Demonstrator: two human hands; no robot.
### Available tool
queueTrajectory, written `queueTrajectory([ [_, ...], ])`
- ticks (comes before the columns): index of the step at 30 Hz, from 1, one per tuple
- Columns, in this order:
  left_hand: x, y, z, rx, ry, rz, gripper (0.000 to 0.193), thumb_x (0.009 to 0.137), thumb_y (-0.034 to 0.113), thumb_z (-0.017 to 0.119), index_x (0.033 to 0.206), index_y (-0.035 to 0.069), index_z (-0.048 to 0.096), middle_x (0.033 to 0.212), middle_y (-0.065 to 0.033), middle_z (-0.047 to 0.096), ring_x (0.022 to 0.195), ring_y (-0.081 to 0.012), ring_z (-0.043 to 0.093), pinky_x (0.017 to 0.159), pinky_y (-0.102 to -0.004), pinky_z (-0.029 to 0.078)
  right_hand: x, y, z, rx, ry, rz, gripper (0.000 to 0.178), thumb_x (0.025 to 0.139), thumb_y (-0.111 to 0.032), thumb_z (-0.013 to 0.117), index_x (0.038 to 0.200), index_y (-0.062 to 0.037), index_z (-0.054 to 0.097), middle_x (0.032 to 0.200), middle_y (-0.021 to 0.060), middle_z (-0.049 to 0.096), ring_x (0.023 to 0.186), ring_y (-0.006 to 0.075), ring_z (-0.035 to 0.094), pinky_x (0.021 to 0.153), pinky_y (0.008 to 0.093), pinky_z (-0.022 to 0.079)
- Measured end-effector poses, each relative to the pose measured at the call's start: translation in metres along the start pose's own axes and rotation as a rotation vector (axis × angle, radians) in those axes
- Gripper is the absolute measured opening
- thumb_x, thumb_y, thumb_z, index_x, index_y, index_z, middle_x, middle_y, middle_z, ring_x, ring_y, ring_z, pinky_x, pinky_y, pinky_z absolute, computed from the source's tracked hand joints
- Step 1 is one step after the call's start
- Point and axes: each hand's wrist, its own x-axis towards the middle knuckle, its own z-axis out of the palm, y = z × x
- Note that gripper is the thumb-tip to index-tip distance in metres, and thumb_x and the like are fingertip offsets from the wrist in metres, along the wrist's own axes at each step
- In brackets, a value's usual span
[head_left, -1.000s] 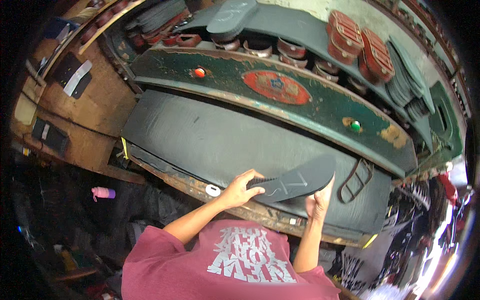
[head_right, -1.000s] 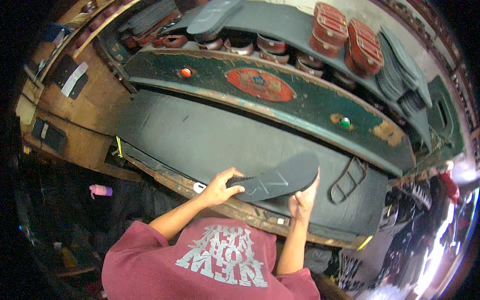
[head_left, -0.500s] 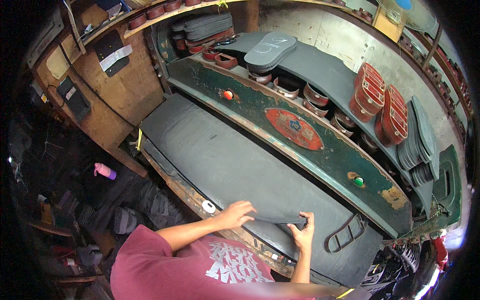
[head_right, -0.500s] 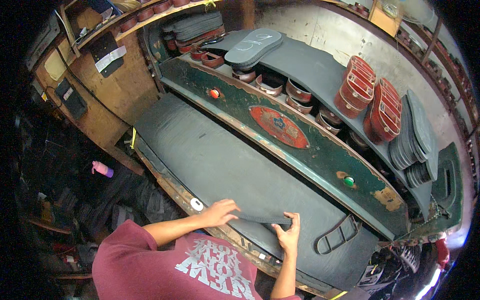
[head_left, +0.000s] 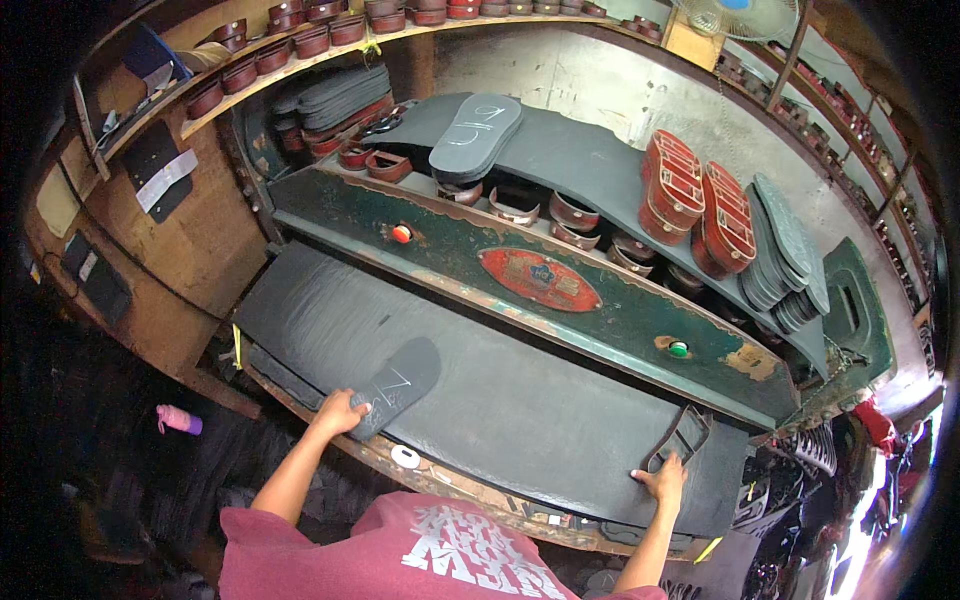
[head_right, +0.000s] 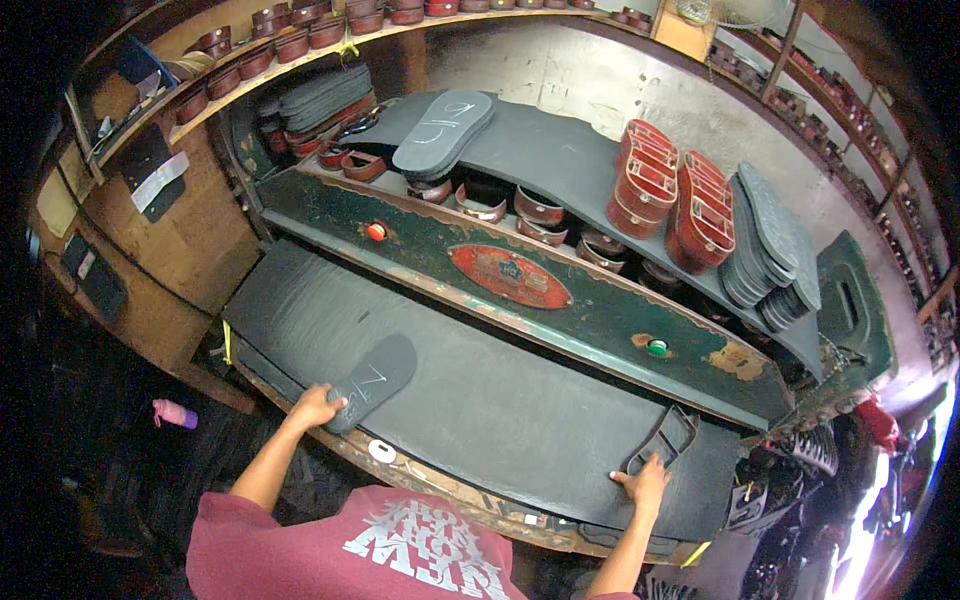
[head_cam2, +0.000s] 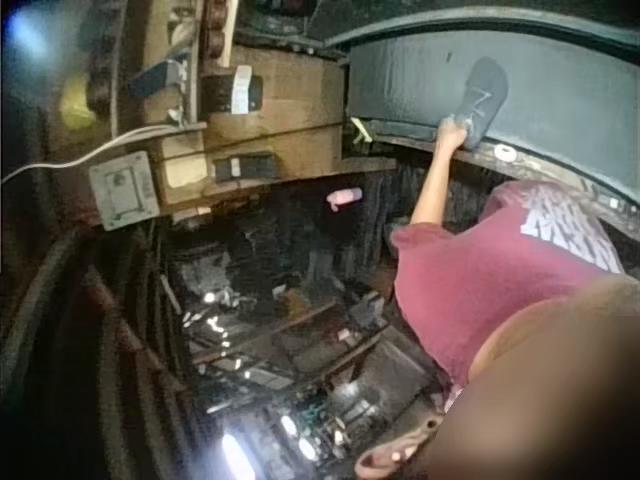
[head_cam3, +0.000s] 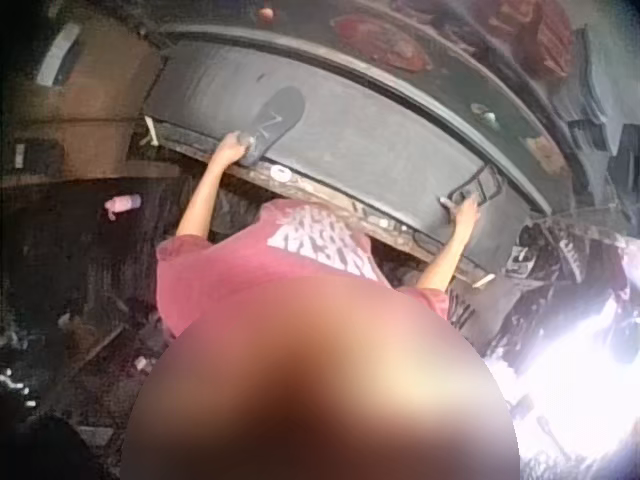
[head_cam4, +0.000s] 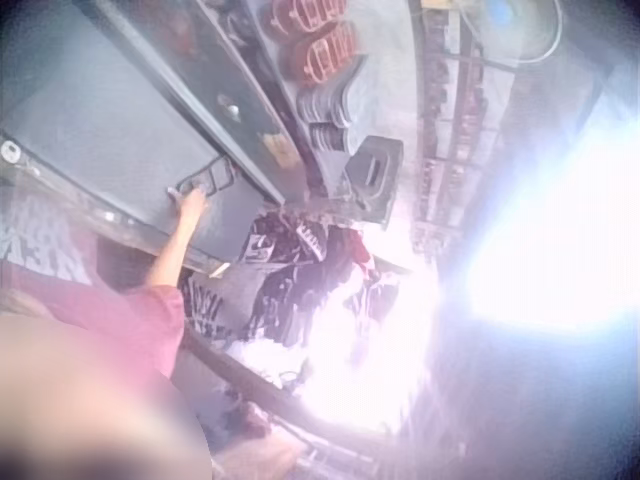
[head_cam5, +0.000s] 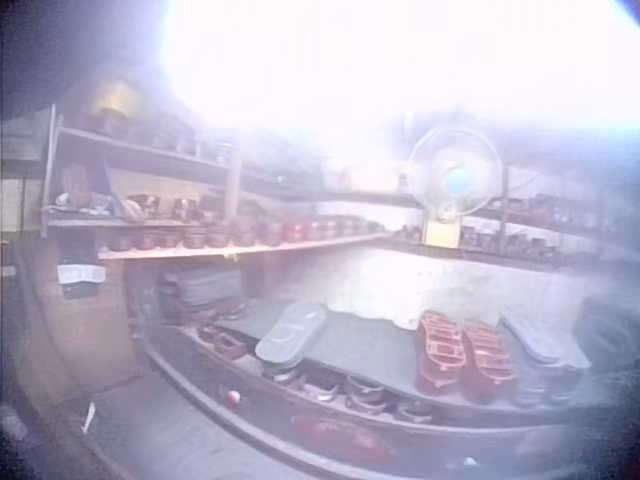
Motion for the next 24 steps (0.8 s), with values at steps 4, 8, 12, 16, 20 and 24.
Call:
queueTrajectory([
  [4, -0.02, 0.05, -0.022, 0.187, 0.462, 0.403, 0.047, 0.088, 0.022, 0.074, 0.124, -0.006, 0.061, 0.115, -0.0237, 0.063, 0.107, -0.0407, 0.063, 0.095, -0.0495, 0.05, -0.011, -0.022, -0.017, -0.035, -0.044, -0.065, 0.092, 0.064, -0.055, 0.091, 0.133, -0.0023, 0.06, 0.131, 0.0226, 0.067, 0.13, 0.0379, 0.059, 0.115, 0.0561, 0.034],
  [8, -0.046, 0.124, -0.035, -0.301, 0.01, 0.697, 0.041, 0.093, 0.018, 0.07, 0.131, 0.003, 0.062, 0.128, -0.0182, 0.061, 0.112, -0.0383, 0.063, 0.093, -0.0461, 0.053, -0.061, -0.114, -0.046, 0.306, -0.031, -0.211, 0.084, 0.067, -0.06, 0.088, 0.124, -0.003, 0.066, 0.118, 0.0241, 0.072, 0.113, 0.0416, 0.069, 0.094, 0.046, 0.055],
  [12, -0.093, 0.181, -0.013, -0.381, -0.234, 1.159, 0.049, 0.098, 0.011, 0.061, 0.145, 0.007, 0.051, 0.143, -0.0194, 0.053, 0.123, -0.0397, 0.06, 0.099, -0.0455, 0.053, -0.12, -0.22, -0.046, 0.16, -0.131, -0.555, 0.111, 0.059, -0.071, 0.086, 0.139, -0.0046, 0.048, 0.094, 0.024, 0.075, 0.098, 0.0423, 0.072, 0.088, 0.0538, 0.052],
  [16, -0.096, 0.172, -0.012, -0.468, -0.558, 1.04, 0.052, 0.096, -0.001, 0.049, 0.147, 0.005, 0.047, 0.145, -0.02, 0.051, 0.124, -0.0412, 0.058, 0.101, -0.0457, 0.051, -0.126, -0.28, -0.049, 0.462, -0.389, -0.544, 0.127, 0.061, -0.071, 0.086, 0.147, 0.0042, 0.031, 0.106, 0.036, 0.069, 0.105, 0.0515, 0.068, 0.091, 0.0521, 0.055],
  [20, -0.088, 0.151, -0.024, -0.477, -0.484, 1.045, 0.051, 0.093, -0.001, 0.051, 0.145, 0.001, 0.047, 0.136, -0.0238, 0.053, 0.119, -0.0434, 0.059, 0.1, -0.0462, 0.05, -0.116, -0.313, -0.058, 0.123, -0.491, -0.631, 0.144, 0.062, -0.077, 0.082, 0.148, 0.0181, 0.017, 0.11, 0.0392, 0.066, 0.108, 0.0522, 0.066, 0.093, 0.0522, 0.054],
  [24, -0.084, 0.152, -0.02, -0.419, -0.343, 1.017, 0.046, 0.091, 0.005, 0.063, 0.136, -0.001, 0.055, 0.123, -0.0234, 0.055, 0.108, -0.0437, 0.061, 0.09, -0.0489, 0.051, -0.107, -0.34, -0.07, -0.007, -0.599, -0.771, 0.134, 0.068, -0.073, 0.081, 0.149, 0.0132, 0.02, 0.114, 0.0401, 0.064, 0.112, 0.0521, 0.065, 0.099, 0.0525, 0.051],
])
